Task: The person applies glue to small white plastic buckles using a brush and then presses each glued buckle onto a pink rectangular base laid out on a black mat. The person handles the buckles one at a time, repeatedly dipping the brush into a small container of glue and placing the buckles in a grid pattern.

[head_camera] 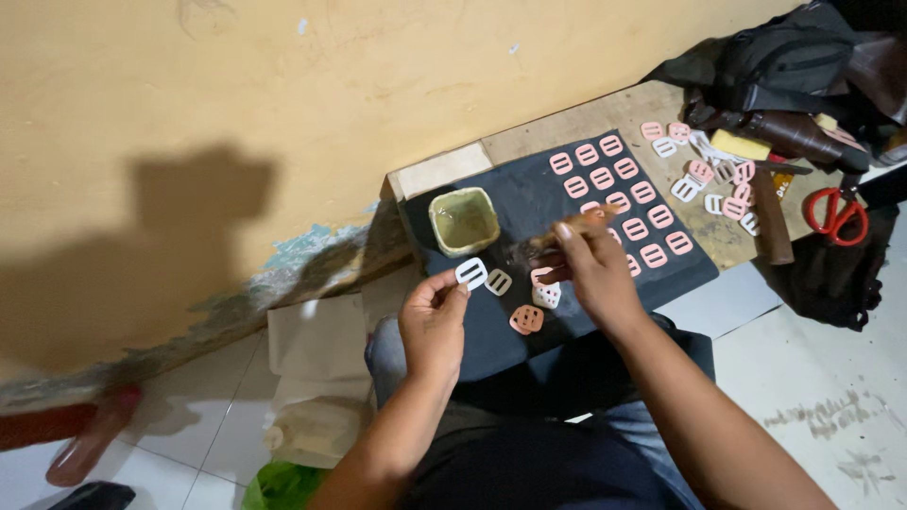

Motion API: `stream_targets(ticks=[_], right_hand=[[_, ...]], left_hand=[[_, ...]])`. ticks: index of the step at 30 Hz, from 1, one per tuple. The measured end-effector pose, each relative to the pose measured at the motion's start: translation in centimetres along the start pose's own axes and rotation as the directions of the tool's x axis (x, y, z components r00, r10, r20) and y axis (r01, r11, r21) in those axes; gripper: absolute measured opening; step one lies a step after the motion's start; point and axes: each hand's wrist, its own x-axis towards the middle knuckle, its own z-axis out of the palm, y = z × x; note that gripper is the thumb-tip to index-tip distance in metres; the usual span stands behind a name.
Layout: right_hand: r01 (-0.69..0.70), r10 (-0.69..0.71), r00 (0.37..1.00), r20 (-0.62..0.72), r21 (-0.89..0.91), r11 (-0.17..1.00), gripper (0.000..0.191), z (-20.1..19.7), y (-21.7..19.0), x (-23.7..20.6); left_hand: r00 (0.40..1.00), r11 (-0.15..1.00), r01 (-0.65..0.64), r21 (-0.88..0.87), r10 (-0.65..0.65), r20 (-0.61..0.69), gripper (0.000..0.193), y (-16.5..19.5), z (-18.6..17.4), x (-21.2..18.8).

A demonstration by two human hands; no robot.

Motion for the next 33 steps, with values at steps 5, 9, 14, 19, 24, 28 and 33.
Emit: stream_targets(ticks=[5,9,14,19,24,28,33], right_hand=[[0.139,-0.140,0.990,-0.006,0.157,0.978,0.032,-0.9,-0.2,-4.6],[0.224,-0.220,0.975,-0.041,0.168,0.960,0.029,-1.0,-0.3,-5.2],[0.215,-0.219,0.976,-0.005,0.204,0.955,0.027,-1.5,0.4,-5.7],[0.308,-0.313,0.940,0.136,0.058,0.950,0.023,-1.9,0.8,-6.7],[0.399,-0.378,0.886,0.268,-0.030,0.916,0.018,-2.4,0.7,-7.3],[0.454,-0.396,0.860,0.322,-0.128,0.882,0.018,-2.9,0.6,-7.8],[0.426,-0.384,0.889,0.248,-0.143,0.893,0.016,-3.5,0.6,-7.7]], left_hand=[[0.993,0.997,-0.080,0.008,0.079,0.087,0.016,1.1,2.4,-1.5],[0.991,0.997,-0.059,0.045,0.053,0.123,0.016,2.4,3.9,-3.2],[0.979,0.986,-0.134,0.103,0.115,0.167,0.017,3.2,4.6,-4.2],[0.968,0.978,-0.168,0.121,0.141,0.208,0.019,2.7,4.3,-4.1],[0.973,0.995,-0.097,0.005,0.094,0.211,0.017,2.0,4.0,-3.8],[0.981,0.994,-0.078,0.070,0.064,0.182,0.015,1.8,3.8,-3.7],[0.981,0.988,-0.090,0.125,0.067,0.180,0.015,2.3,4.2,-3.7]])
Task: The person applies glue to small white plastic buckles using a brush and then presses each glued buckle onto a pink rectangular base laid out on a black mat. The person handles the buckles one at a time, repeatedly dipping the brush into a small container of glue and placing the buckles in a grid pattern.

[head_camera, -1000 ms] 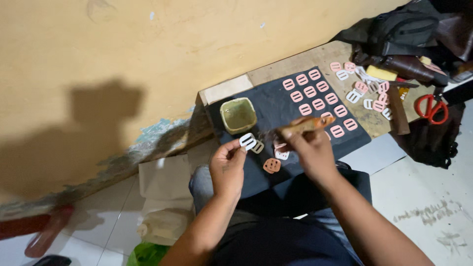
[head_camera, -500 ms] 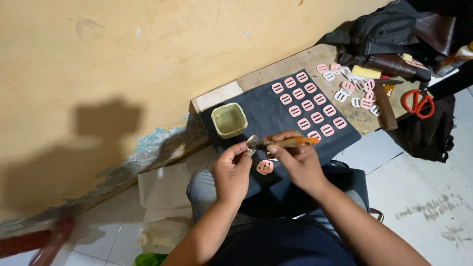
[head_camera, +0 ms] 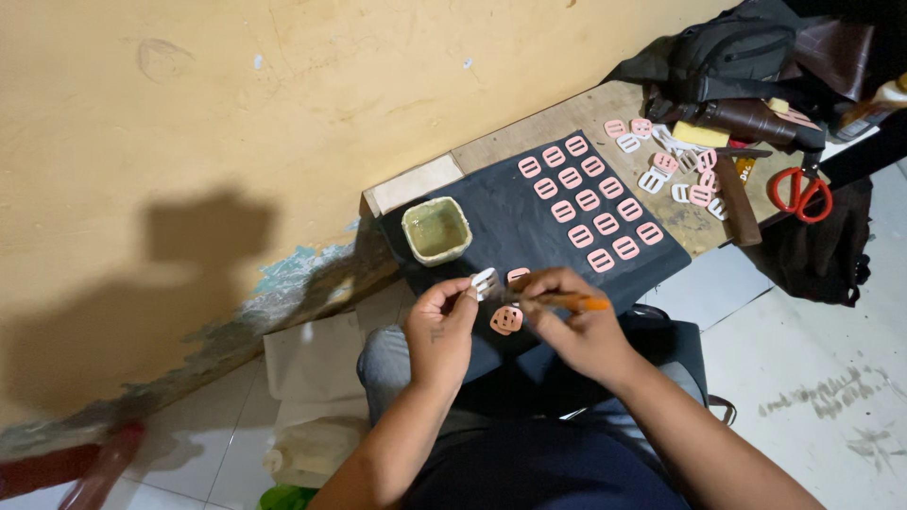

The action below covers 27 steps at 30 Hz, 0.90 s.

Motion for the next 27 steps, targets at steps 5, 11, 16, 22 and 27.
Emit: stream_targets(ticks=[5,11,16,22,27], right_hand=[[0.033,-0.031,0.999,-0.041,0.055,0.998,0.018,-0.4,0.2,-0.3],[0.047,-0.036,0.987,-0.154,0.069,0.996,0.018,0.2,1.4,-1.1],[-0.086,0.143,0.938,-0.316,0.188,0.978,0.022,-1.3,2.2,-1.2],[-0.136,0.184,0.939,-0.289,0.178,0.975,0.024,-2.3,4.5,-2.4],[-0.286,0.302,0.848,-0.435,0.104,0.953,0.016,-4.4,8.2,-3.7]], left_hand=[[1.000,0.998,0.009,0.056,-0.009,0.006,0.017,1.2,0.8,-0.4],[0.994,0.992,0.102,0.071,-0.100,-0.035,0.017,1.6,1.6,-0.2],[0.993,0.991,0.120,-0.053,-0.120,-0.004,0.017,-0.5,2.1,0.8],[0.976,0.961,0.214,-0.176,-0.216,0.010,0.013,-5.2,2.8,1.7],[0.991,0.979,0.130,0.155,-0.125,-0.043,0.013,-8.5,0.4,2.2]])
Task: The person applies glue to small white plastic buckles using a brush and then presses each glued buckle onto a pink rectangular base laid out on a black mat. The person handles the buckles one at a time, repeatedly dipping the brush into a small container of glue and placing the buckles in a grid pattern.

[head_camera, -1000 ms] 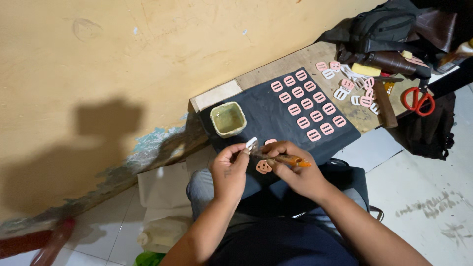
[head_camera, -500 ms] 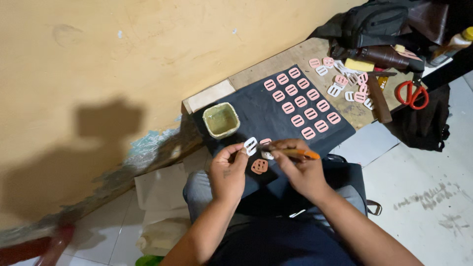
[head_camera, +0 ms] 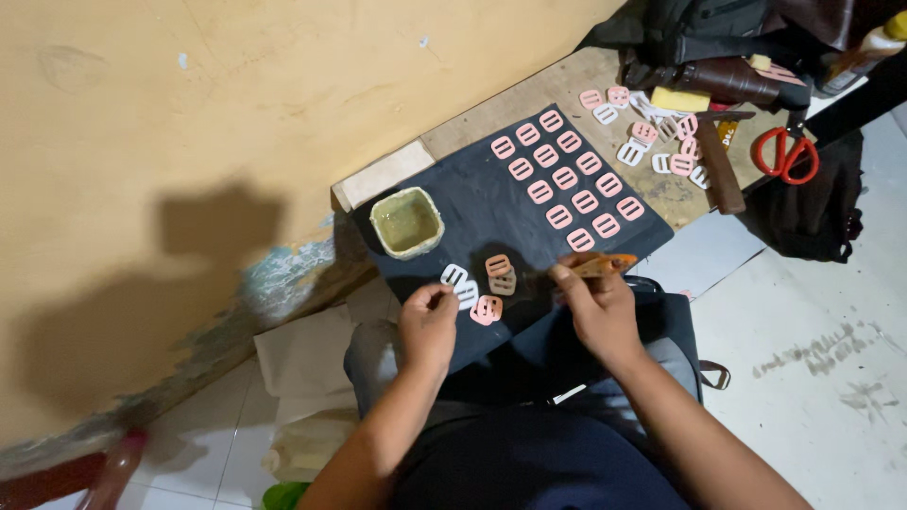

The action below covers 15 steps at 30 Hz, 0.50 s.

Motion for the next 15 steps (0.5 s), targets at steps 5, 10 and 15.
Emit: stream_targets(ticks=[5,10,15], right_hand=[[0.002,0.108,0.972,0.211,-0.463,0.886,0.023,-0.7,2.0,0.3],[0.283,0.022,0.894,0.447,-0.604,0.745,0.039,2.8,1.6,-0.1],[0.335,0.028,0.879,0.477,-0.657,0.676,0.044,5.2,0.2,-0.5]], left_hand=[[0.997,0.852,0.071,0.519,-0.049,-0.056,0.020,-2.2,-2.1,-0.2],[0.971,0.802,-0.198,0.564,0.238,0.003,0.026,-3.1,-2.7,0.1],[0.899,0.728,-0.378,0.572,0.435,0.040,0.027,-1.3,-2.8,-0.5]])
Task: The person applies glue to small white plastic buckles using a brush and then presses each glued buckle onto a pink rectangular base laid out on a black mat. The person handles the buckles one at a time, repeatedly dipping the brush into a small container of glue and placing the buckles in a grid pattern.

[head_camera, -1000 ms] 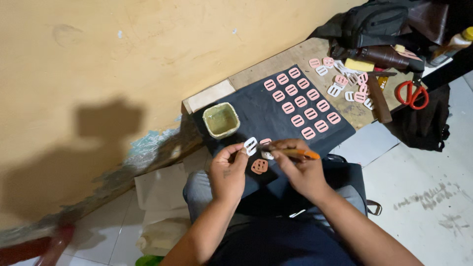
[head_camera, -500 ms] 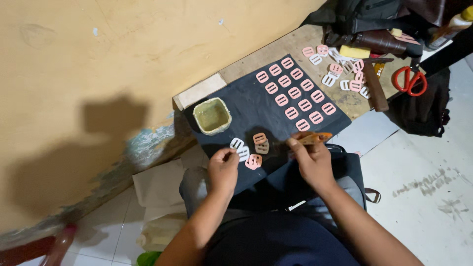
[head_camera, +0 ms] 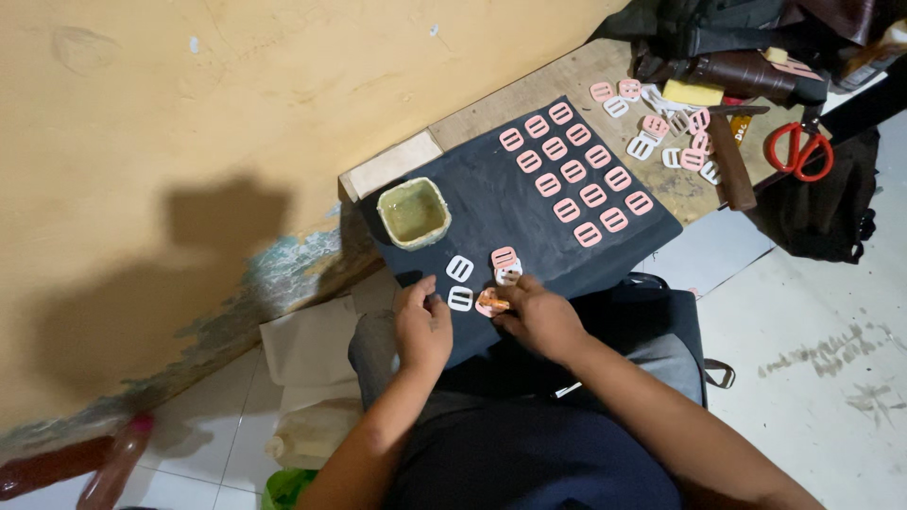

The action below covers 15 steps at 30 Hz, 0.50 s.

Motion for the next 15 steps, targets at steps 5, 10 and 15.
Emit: stream_targets(ticks=[5,10,15], right_hand=[[-0.022,0.024,0.997,-0.079,0.028,0.999,0.037,0.5,1.0,0.3],[-0.096,0.175,0.975,-0.135,0.455,0.885,0.022,0.1,2.8,0.0],[-0.125,0.211,0.977,-0.028,0.729,0.673,0.025,-2.6,1.6,-0.4]], left_hand=[[0.978,0.988,0.131,-0.085,-0.115,0.174,0.022,2.5,-1.0,0.0],[0.923,0.897,0.246,-0.367,-0.101,0.371,0.030,4.5,0.1,0.3],[0.817,0.667,0.526,-0.528,-0.224,0.532,0.030,6.3,0.3,0.5]])
